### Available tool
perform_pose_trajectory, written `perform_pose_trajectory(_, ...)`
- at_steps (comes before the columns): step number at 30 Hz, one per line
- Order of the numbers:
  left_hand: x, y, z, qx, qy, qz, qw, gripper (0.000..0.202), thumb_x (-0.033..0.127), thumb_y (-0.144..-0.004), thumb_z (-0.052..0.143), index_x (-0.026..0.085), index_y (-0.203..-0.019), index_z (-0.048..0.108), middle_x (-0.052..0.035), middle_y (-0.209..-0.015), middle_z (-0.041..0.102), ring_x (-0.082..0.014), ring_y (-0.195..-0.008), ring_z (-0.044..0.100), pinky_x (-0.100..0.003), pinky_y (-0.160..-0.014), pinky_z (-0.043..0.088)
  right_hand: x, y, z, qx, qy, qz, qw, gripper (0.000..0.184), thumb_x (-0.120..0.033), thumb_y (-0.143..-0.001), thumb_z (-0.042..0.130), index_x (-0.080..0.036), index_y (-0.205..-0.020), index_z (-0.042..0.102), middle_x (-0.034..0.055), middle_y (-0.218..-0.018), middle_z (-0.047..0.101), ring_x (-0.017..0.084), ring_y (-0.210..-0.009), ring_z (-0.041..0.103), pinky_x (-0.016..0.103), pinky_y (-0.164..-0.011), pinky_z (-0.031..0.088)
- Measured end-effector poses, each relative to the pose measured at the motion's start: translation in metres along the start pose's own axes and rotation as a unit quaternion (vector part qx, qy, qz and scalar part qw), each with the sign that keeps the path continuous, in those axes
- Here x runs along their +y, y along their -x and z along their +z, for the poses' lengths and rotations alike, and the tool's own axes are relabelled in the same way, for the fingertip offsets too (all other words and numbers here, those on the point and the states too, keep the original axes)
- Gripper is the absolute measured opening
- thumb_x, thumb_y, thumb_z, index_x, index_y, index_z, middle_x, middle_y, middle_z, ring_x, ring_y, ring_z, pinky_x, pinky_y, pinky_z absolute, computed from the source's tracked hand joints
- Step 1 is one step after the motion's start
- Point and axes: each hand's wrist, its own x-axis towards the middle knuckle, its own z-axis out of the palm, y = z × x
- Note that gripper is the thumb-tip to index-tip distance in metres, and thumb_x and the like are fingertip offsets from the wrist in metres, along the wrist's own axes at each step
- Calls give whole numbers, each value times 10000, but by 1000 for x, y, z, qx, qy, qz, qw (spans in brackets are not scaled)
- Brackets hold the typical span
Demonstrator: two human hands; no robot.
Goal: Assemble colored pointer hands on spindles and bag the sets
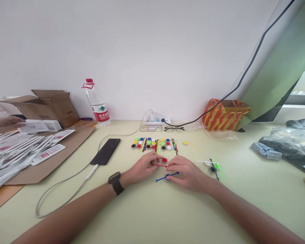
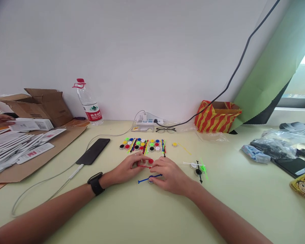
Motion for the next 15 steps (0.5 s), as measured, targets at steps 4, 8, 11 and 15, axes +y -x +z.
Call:
perform_pose_trajectory(4,2,0,-1,0,9,-6,1000,292,275,-1000,516,236,-1208,718,-47,-946,585,-171,-789,520,-277,-692,421,6,5,-13,-33,38,10,999,119,-186,-900,650,-223,-789,675,53,-846,701,212,-824,623,381,-812,494)
perform_pose_trajectory(8,3,0,-1,5,20,-8,1000,295,325,-1021,505,233,-1181,735,-52,-912,610,-171,-763,517,-278,-679,420,30,17,-44,-63,105,81,989,165,-163,-798,654,-227,-674,565,12,-716,631,183,-705,568,329,-678,421)
perform_pose_trajectory(11,3,1,0,-3,37,0,999,288,336,-1020,515,225,-1119,762,-70,-945,643,-168,-758,524,-277,-659,418,49,25,-63,-48,194,117,973,196,-174,-748,667,-226,-640,512,2,-665,599,180,-667,528,335,-673,373)
perform_pose_trajectory(15,2,2,1,-12,35,-8,999,288,344,-1016,528,229,-1161,749,-55,-875,636,-166,-735,526,-272,-637,412,54,25,-71,48,250,133,958,190,-262,-848,647,-228,-693,543,30,-704,613,204,-693,544,361,-703,391)
